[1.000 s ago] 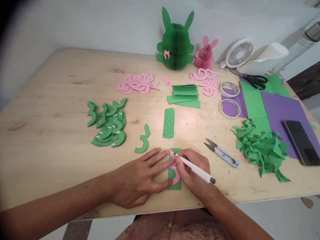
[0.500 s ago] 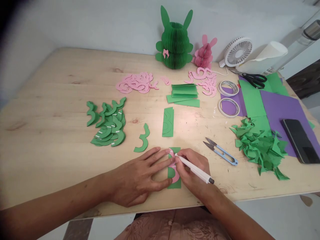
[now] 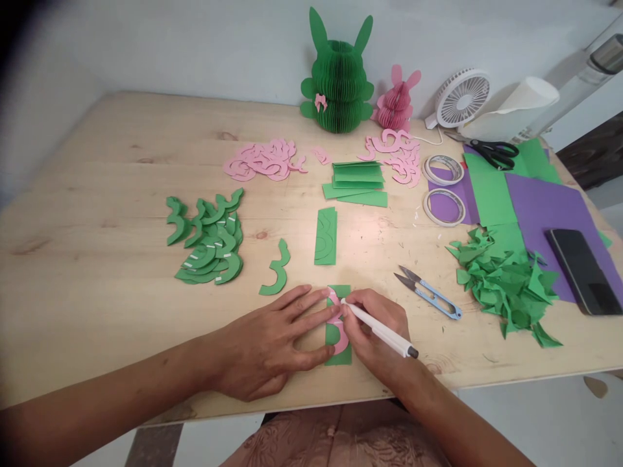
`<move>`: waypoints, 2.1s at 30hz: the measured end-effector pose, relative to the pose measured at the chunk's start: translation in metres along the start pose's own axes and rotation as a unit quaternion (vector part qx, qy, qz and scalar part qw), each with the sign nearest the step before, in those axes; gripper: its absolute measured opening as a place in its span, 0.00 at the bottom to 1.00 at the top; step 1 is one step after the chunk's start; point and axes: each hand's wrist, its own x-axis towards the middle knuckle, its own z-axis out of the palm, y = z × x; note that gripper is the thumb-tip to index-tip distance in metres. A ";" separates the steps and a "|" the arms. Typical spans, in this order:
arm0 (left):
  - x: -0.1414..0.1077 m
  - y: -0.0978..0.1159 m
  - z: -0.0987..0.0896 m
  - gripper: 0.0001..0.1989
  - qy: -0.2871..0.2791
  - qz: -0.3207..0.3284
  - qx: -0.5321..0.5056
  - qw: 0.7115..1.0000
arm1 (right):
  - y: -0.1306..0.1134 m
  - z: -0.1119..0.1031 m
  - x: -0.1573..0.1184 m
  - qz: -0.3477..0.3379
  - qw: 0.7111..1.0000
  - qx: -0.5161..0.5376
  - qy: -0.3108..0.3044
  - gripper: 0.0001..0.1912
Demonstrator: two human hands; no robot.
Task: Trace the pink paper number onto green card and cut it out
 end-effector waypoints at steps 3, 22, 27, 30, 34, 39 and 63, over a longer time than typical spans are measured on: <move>0.000 -0.002 -0.002 0.30 -0.002 0.013 0.001 1.000 | 0.000 -0.001 0.000 0.003 1.000 -0.004 -0.001 0.02; 0.000 0.000 0.003 0.30 0.017 -0.001 -0.014 1.000 | 0.000 -0.005 -0.008 0.014 1.000 -0.016 0.007 0.03; 0.000 -0.002 -0.002 0.30 0.003 0.008 -0.011 1.000 | -0.002 -0.006 -0.008 0.016 1.000 -0.025 0.007 0.04; 0.001 -0.003 -0.006 0.29 -0.008 0.017 -0.005 1.000 | -0.002 -0.006 -0.007 0.008 1.000 -0.026 0.010 0.04; 0.001 -0.004 -0.006 0.28 -0.004 0.019 -0.002 1.000 | -0.003 -0.006 -0.007 0.004 0.999 -0.029 0.015 0.04; 0.001 -0.003 -0.005 0.29 -0.010 0.021 -0.002 1.000 | -0.003 -0.006 -0.008 -0.001 0.999 -0.032 0.017 0.03; 0.001 -0.002 -0.004 0.28 0.005 0.019 -0.003 1.000 | -0.004 -0.005 -0.016 0.007 0.999 -0.045 0.016 0.03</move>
